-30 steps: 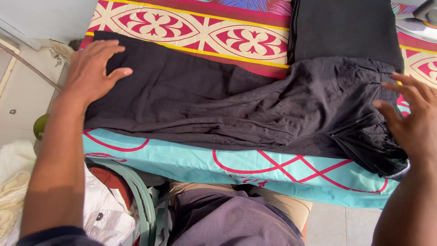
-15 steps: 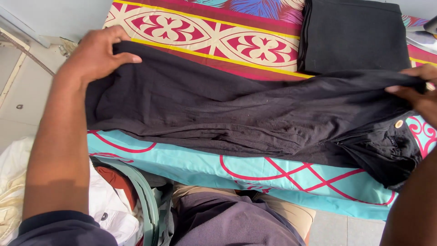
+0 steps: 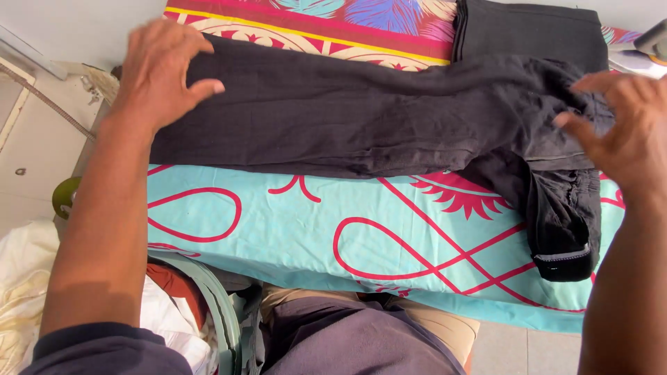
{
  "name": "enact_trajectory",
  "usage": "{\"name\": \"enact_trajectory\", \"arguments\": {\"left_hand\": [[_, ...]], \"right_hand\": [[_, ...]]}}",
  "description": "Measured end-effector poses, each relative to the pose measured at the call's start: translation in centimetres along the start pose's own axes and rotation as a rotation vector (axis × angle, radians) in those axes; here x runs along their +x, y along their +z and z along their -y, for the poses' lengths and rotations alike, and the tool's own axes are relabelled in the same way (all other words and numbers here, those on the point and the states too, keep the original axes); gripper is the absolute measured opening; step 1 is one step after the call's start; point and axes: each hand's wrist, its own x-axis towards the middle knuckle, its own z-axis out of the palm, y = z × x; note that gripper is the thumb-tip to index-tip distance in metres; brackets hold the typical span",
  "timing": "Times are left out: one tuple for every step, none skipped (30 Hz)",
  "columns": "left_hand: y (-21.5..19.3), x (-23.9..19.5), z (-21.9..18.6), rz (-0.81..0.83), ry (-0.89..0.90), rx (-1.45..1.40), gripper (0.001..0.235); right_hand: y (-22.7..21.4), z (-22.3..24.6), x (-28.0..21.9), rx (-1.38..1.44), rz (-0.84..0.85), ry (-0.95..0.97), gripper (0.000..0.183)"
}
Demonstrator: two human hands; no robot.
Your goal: Folding multiple pairs of black pants on an ironing board.
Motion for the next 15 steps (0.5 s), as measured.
{"name": "enact_trajectory", "arguments": {"left_hand": [[-0.4,-0.7,-1.0,0.196,-0.076,-0.250,0.053],[-0.9,-1.4,-1.9,0.389,-0.153,-0.499,0.050],[-0.6,-2.5,-2.2,0.391,-0.155,-0.498,0.050],[-0.3,-3.6,-2.5,0.511,-0.168,-0.553,0.066],[-0.1,-4.8,-2.9,0.632,-0.180,-0.607,0.083],[-0.5,-5.3,-2.8,0.635,-0.180,-0.605,0.083],[-1.0,-5.9,-2.7,0.610,-0.195,-0.610,0.073],[-1.2,-6.4,-2.9,0.585,-0.208,-0.621,0.063],[-1.2,-7.0,-2.9,0.588,-0.206,-0.626,0.063],[-1.2,-7.4,-2.7,0.462,-0.147,-0.565,0.038],[-1.3,-7.8,-2.5,0.337,-0.089,-0.504,0.017],[-2.1,-7.8,-2.4,0.332,-0.088,-0.502,0.017],[-2.8,-7.7,-2.3,0.336,-0.129,-0.556,0.014],[-3.6,-7.9,-2.3,0.345,-0.174,-0.612,0.012],[-4.8,-8.0,-2.2,0.346,-0.177,-0.613,0.012]], "right_hand": [[-0.2,2.2,-0.8,-0.101,0.082,0.033,0.045],[-0.3,4.3,-1.4,-0.203,0.160,0.061,0.060],[-0.2,5.8,-2.0,-0.200,0.161,0.060,0.060],[-0.1,7.5,-2.7,-0.101,0.298,0.195,0.081],[0.0,9.1,-3.5,0.001,0.433,0.329,0.107],[0.3,8.4,-4.8,0.004,0.434,0.330,0.107],[0.6,7.7,-6.3,0.041,0.464,0.376,0.096],[0.5,7.0,-7.9,0.074,0.498,0.427,0.086],[0.2,6.3,-8.8,0.073,0.502,0.431,0.086],[0.1,5.6,-9.5,-0.137,0.521,0.487,0.074],[-0.2,4.9,-10.2,-0.342,0.532,0.539,0.064],[-0.5,4.3,-10.2,-0.344,0.527,0.539,0.064],[-0.9,3.7,-10.3,-0.263,0.375,0.402,0.069],[-1.2,3.2,-10.4,-0.179,0.224,0.267,0.076],[-1.4,2.8,-11.0,-0.178,0.227,0.265,0.076]]}}
